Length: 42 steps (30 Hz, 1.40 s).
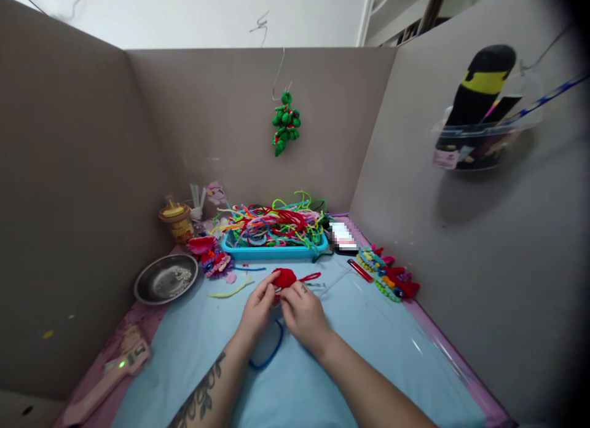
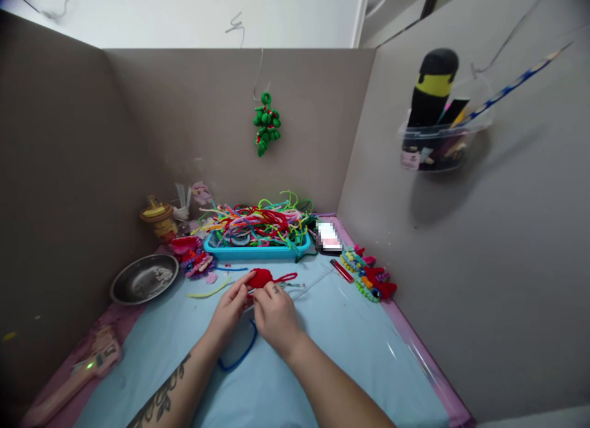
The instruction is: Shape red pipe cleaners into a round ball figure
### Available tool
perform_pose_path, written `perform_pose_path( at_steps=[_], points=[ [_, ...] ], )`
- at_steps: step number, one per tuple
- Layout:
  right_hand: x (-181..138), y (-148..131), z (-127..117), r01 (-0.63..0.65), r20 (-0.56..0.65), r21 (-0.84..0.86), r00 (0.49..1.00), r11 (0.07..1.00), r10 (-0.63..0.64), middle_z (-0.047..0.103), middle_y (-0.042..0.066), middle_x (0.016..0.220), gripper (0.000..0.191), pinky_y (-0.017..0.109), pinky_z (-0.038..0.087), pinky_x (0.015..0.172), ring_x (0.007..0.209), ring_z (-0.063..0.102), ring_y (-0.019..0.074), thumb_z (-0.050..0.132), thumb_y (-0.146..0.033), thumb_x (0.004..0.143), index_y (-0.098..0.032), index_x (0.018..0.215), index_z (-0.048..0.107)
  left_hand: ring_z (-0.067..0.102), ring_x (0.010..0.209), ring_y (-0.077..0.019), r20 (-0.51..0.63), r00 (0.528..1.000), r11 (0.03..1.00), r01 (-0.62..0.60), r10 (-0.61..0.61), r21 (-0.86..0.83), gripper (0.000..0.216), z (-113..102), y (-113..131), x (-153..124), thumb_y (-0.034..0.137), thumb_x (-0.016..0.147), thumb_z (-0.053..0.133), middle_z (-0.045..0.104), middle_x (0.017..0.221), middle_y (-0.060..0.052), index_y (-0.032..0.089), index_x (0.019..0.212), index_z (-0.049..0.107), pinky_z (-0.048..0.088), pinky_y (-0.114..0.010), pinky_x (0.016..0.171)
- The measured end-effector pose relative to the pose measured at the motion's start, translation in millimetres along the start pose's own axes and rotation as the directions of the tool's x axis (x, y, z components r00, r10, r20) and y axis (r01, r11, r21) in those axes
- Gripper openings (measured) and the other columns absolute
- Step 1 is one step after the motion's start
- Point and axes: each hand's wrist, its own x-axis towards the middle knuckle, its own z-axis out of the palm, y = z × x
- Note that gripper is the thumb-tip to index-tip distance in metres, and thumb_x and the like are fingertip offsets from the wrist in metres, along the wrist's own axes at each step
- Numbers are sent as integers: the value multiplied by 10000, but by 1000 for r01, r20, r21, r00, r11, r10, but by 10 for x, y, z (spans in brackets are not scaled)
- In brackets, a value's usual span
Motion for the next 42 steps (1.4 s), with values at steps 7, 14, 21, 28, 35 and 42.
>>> perform_pose_path(
  at_steps=[7, 14, 21, 28, 35, 42],
  points=[
    [25, 80, -11, -44, -135, 167, 988, 985, 68, 586, 67, 847, 193, 312, 454, 740, 814, 550, 197, 431, -96, 823, -177, 943, 560, 591, 1075, -255, -8, 999, 999, -34, 34, -22, 504, 47, 74, -18, 378, 713, 694, 616, 1205, -149, 182, 1168, 600, 464, -377, 891],
    [26, 120, -20, -2, -145, 187, 989, 982, 30, 601, 73, 887, 213, 342, 470, 785, 859, 547, 202, 453, -99, 845, -195, 966, 600, 631, 970, -233, -48, 997, 998, -57, 57, -4, 538, 25, 89, 10, 285, 640, 745, 683, 1059, -126, 188, 1150, 604, 485, -348, 830],
    [12, 130, 31, 42, -103, 67, 994, 997, -35, 573, 72, 860, 253, 335, 474, 749, 830, 527, 205, 463, -101, 848, -216, 973, 651, 638, 858, -198, -41, 997, 997, -71, 71, 16, 493, 35, 12, 17, 243, 662, 720, 702, 939, -94, 185, 1140, 612, 472, -342, 821],
    [24, 156, 64, 56, -55, -33, 997, 998, -58, 556, 71, 861, 253, 316, 465, 732, 826, 509, 206, 473, -83, 830, -219, 930, 660, 646, 807, -212, -10, 1000, 999, -5, 4, -36, 532, 33, 43, 15, 224, 603, 759, 709, 856, -93, 175, 1116, 630, 473, -335, 775],
    [2, 62, 42, 127, -104, 100, 988, 987, -117, 616, 79, 867, 251, 311, 484, 733, 803, 560, 187, 411, -100, 870, -192, 917, 640, 609, 1011, -246, -68, 997, 1000, -24, 25, 13, 419, 62, 45, -11, 351, 719, 687, 660, 1110, -123, 189, 1103, 636, 459, -356, 865],
    [-41, -107, 19, 314, -152, 262, 947, 913, -282, 653, 82, 945, 316, 331, 513, 806, 908, 596, 180, 403, -45, 824, -216, 995, 607, 571, 1107, -269, 0, 994, 994, -107, 107, -29, 526, 18, 4, 18, 238, 669, 725, 607, 1218, -135, 188, 1173, 582, 420, -396, 966]
  ],
)
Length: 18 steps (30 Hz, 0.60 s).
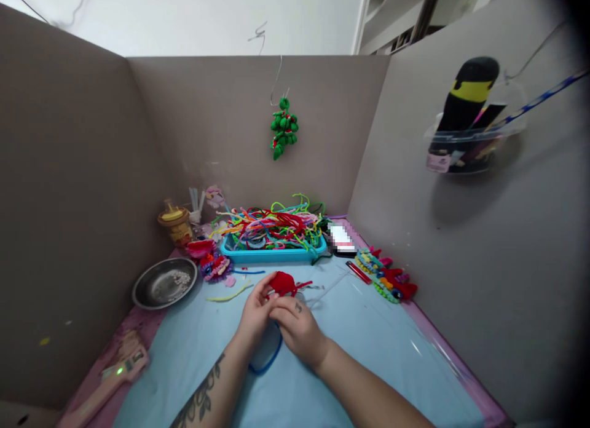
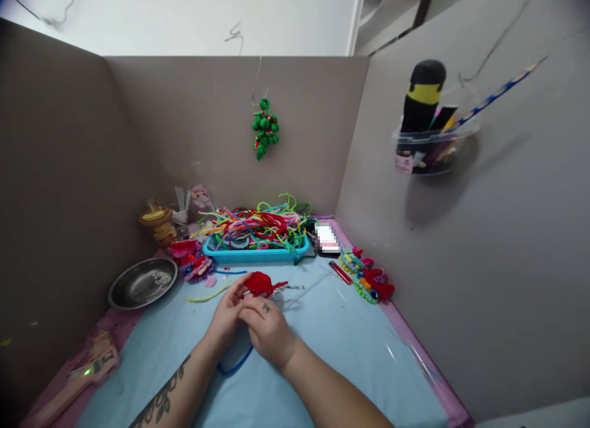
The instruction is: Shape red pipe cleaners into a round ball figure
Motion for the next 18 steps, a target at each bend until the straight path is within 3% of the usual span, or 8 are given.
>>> perform_pose_path(
  at_steps=[3, 7, 8, 11, 13, 15, 18],
  points=[
    [23, -80, -40, 89, 4, 102, 996, 991, -90, 664, 89, 933, 323, 309, 527, 782, 901, 614, 173, 398, -35, 807, -213, 987, 598, 538, 1157, -280, -10, 1000, 999, -28, 28, -28, 592, -51, -62, 48, 221, 649, 736, 572, 1267, -140, 189, 1207, 544, 406, -411, 988],
    [21, -130, -142, 174, 113, 215, 973, 961, -202, 670, 90, 972, 338, 292, 531, 788, 915, 629, 168, 431, -60, 809, -217, 1076, 566, 536, 1159, -289, -80, 996, 999, -49, 51, 21, 584, -105, -91, 95, 247, 622, 758, 590, 1244, -141, 174, 1167, 559, 413, -409, 982],
    [14, -111, -169, 184, 80, 225, 975, 957, -206, 667, 98, 977, 328, 297, 536, 779, 911, 631, 178, 475, -101, 812, -207, 1113, 550, 551, 1141, -290, -87, 995, 999, -48, 49, 16, 588, -112, -86, 98, 254, 625, 757, 600, 1230, -140, 175, 1171, 555, 420, -412, 972],
    [-5, 34, -231, -7, -73, 127, 997, 992, 17, 645, 109, 1030, 390, 349, 518, 826, 937, 615, 202, 510, -163, 833, -198, 1221, 501, 587, 1088, -294, -93, 995, 999, -46, 43, -29, 617, -118, -58, 88, 243, 614, 762, 615, 1206, -145, 176, 1187, 543, 438, -418, 943],
    [-5, 164, -248, -221, -190, 42, 956, 974, 225, 635, 90, 1002, 327, 363, 503, 839, 948, 596, 201, 484, -133, 853, -231, 1157, 554, 588, 1087, -294, -106, 994, 998, -44, 40, -38, 620, -108, -36, 75, 218, 592, 773, 619, 1199, -148, 171, 1171, 555, 434, -413, 945],
    [4, 272, -247, -345, -194, 45, 918, 938, 347, 605, 91, 985, 251, 354, 508, 802, 925, 587, 202, 506, -159, 852, -227, 1073, 602, 588, 1088, -290, -113, 993, 999, -35, 30, -38, 604, -92, -16, 65, 208, 592, 770, 628, 1186, -144, 172, 1159, 565, 427, -411, 951],
    [20, 335, -229, -381, -122, 109, 911, 918, 393, 590, 67, 913, 156, 322, 507, 749, 846, 585, 180, 534, -175, 846, -221, 950, 640, 591, 1084, -286, -118, 993, 998, -34, 28, -45, 574, -71, 9, 56, 213, 605, 760, 635, 1176, -137, 176, 1148, 575, 428, -411, 948]
  ],
)
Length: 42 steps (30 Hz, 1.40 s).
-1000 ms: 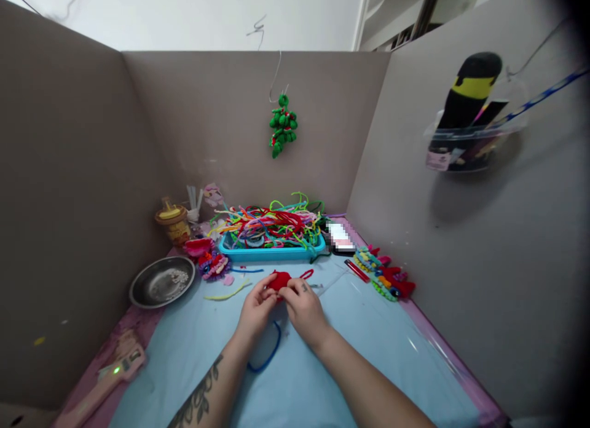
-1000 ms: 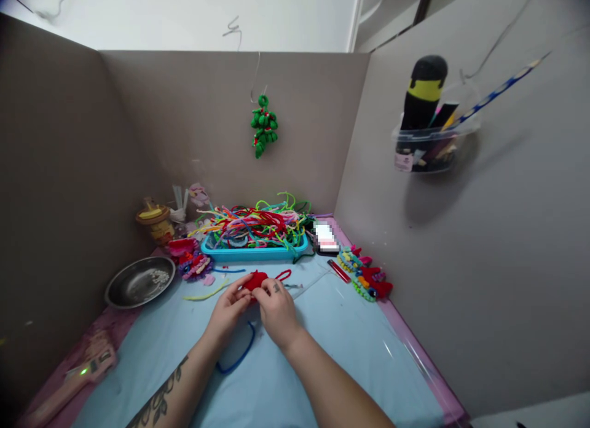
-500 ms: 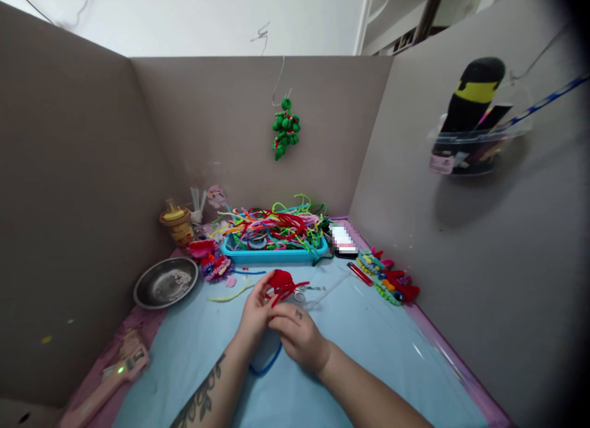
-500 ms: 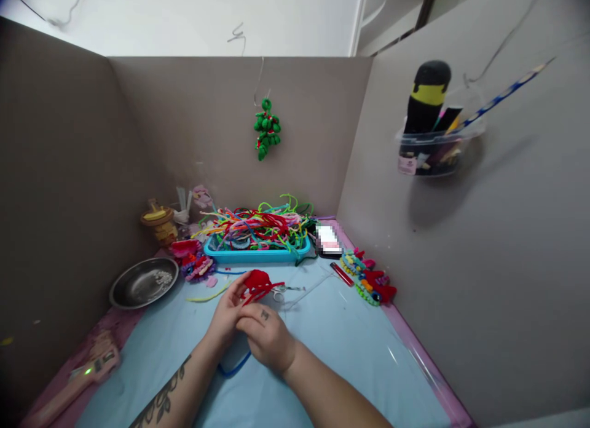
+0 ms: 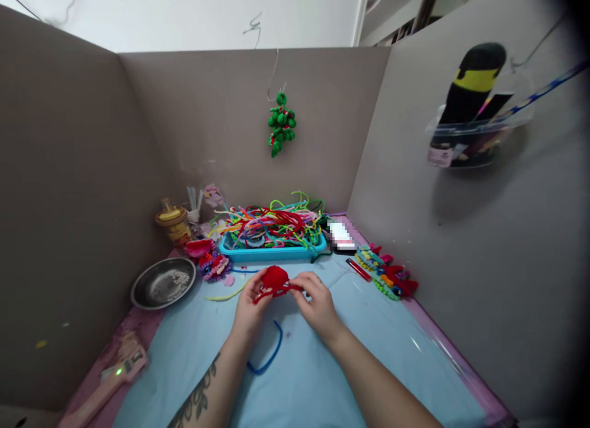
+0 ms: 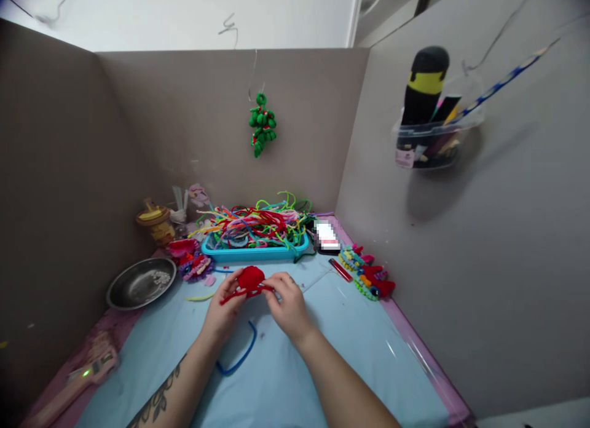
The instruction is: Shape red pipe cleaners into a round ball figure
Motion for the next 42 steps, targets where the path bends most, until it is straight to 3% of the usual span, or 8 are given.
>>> perform_pose_path(
  at_steps=[4, 10, 15, 21, 26, 30, 34, 42],
  points=[
    [-9, -47, 23, -25, -5, 71, 1000, 997, 26, 593, 58, 923, 190, 276, 489, 652, 786, 571, 162, 598, -189, 812, -216, 999, 623, 601, 1063, -281, -22, 1000, 1000, -2, 2, -4, 521, 6, 18, -6, 226, 626, 742, 646, 1157, -135, 169, 1122, 591, 443, -399, 922],
    [18, -99, 19, -40, -28, 125, 999, 991, 44, 576, 32, 798, 99, 266, 463, 631, 708, 556, 143, 563, -152, 815, -201, 793, 645, 594, 1070, -276, -23, 999, 999, 23, -24, -43, 590, 30, 54, -24, 172, 562, 773, 635, 1171, -133, 178, 1121, 584, 445, -397, 920],
    [43, -96, 30, -82, -86, 143, 992, 986, 95, 581, 29, 770, 122, 274, 468, 642, 716, 568, 152, 552, -141, 801, -200, 741, 641, 622, 999, -254, -60, 997, 997, 43, -46, -58, 578, 59, 94, -30, 177, 510, 800, 654, 1112, -120, 167, 1050, 596, 463, -377, 882],
    [26, -62, 70, -105, -60, 124, 992, 987, 113, 585, 40, 812, 114, 266, 491, 629, 732, 582, 154, 548, -158, 803, -201, 774, 650, 627, 934, -213, -84, 996, 999, 10, -14, -48, 557, 86, 106, -44, 167, 492, 805, 653, 1064, -103, 161, 1004, 587, 483, -323, 825],
    [-67, -99, 80, 25, -186, -115, 981, 993, -46, 575, 80, 951, 224, 360, 509, 755, 897, 565, 209, 611, -204, 780, -218, 1002, 635, 627, 937, -203, -156, 987, 999, -34, 33, 0, 527, 77, 62, -29, 216, 567, 781, 637, 1081, -101, 169, 1042, 557, 480, -326, 829],
    [-141, -112, 148, 168, -109, -170, 976, 971, -188, 630, 59, 870, 250, 350, 506, 786, 837, 585, 181, 527, -119, 838, -234, 1022, 653, 629, 954, -203, -201, 974, 994, -100, 109, 53, 504, 53, 37, -21, 241, 621, 753, 630, 1101, -99, 179, 1074, 542, 478, -333, 844],
    [-149, -88, 221, 133, -59, -110, 988, 985, -140, 688, 66, 980, 316, 320, 520, 810, 907, 625, 176, 480, -127, 874, -234, 1138, 618, 642, 928, -204, -209, 965, 980, -132, 161, 146, 482, 69, 61, -38, 246, 629, 745, 638, 1090, -95, 179, 1066, 551, 482, -341, 847],
    [-87, -79, 218, -9, -46, -44, 999, 999, 7, 705, 57, 959, 262, 382, 500, 829, 900, 616, 202, 527, -174, 863, -260, 1065, 669, 616, 1000, -225, -207, 971, 990, -104, 122, 92, 482, 128, 64, -62, 230, 599, 763, 637, 1091, -86, 185, 1036, 563, 468, -352, 879]
  ],
)
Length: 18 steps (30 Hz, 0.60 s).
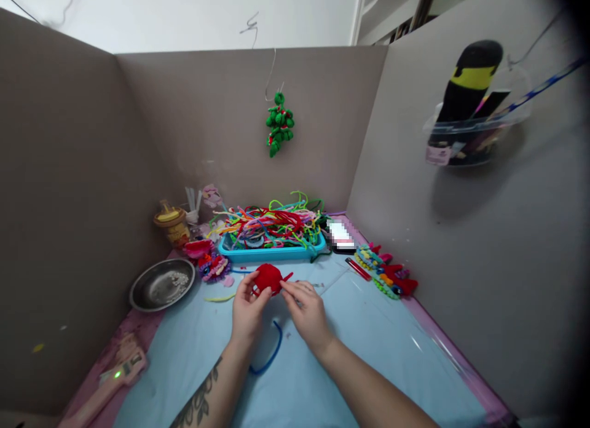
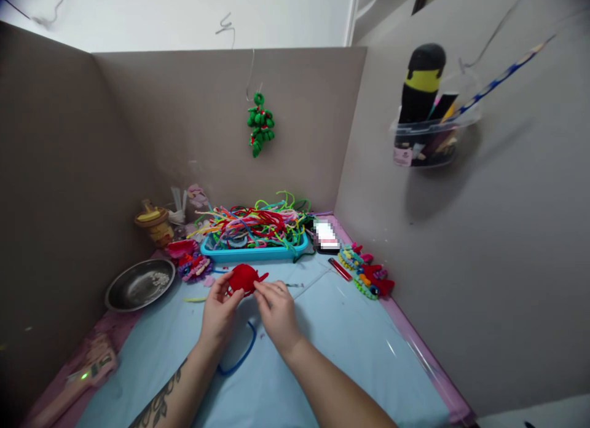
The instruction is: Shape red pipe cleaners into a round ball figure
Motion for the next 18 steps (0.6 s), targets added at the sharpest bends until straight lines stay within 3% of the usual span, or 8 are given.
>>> perform_pose_path(
  at_steps=[5, 9, 13, 18],
  points=[
    [-12, -36, -1, -45, -37, -25, 998, 999, 44, 612, 80, 919, 225, 366, 489, 803, 886, 570, 208, 573, -218, 826, -223, 1029, 669, 622, 969, -216, 4, 1000, 1000, -10, 10, 16, 476, 3, -14, 4, 226, 617, 751, 630, 1085, -89, 186, 1050, 558, 482, -345, 852],
    [-41, -113, -2, -37, 46, 38, 998, 999, 35, 613, 66, 884, 219, 327, 489, 733, 808, 574, 192, 569, -215, 823, -205, 1036, 620, 618, 957, -203, 31, 998, 995, -60, 58, 81, 414, 29, -15, -34, 192, 619, 740, 643, 1046, -75, 194, 1005, 589, 468, -339, 872],
    [-41, -157, -20, 43, 63, 85, 997, 995, -49, 669, 51, 827, 135, 326, 484, 742, 792, 600, 182, 513, -161, 854, -211, 890, 633, 615, 954, -202, 57, 996, 992, -68, 62, 109, 393, 45, -36, -56, 193, 636, 729, 637, 1054, -78, 194, 1005, 593, 461, -356, 886],
    [-23, -203, -73, 221, 125, 148, 963, 964, -240, 696, 54, 876, 218, 335, 508, 751, 811, 630, 175, 500, -133, 851, -233, 1002, 621, 624, 940, -208, 47, 997, 993, -67, 62, 100, 407, 30, -24, -37, 200, 643, 733, 643, 1038, -70, 199, 1017, 574, 475, -360, 869]
  ],
)
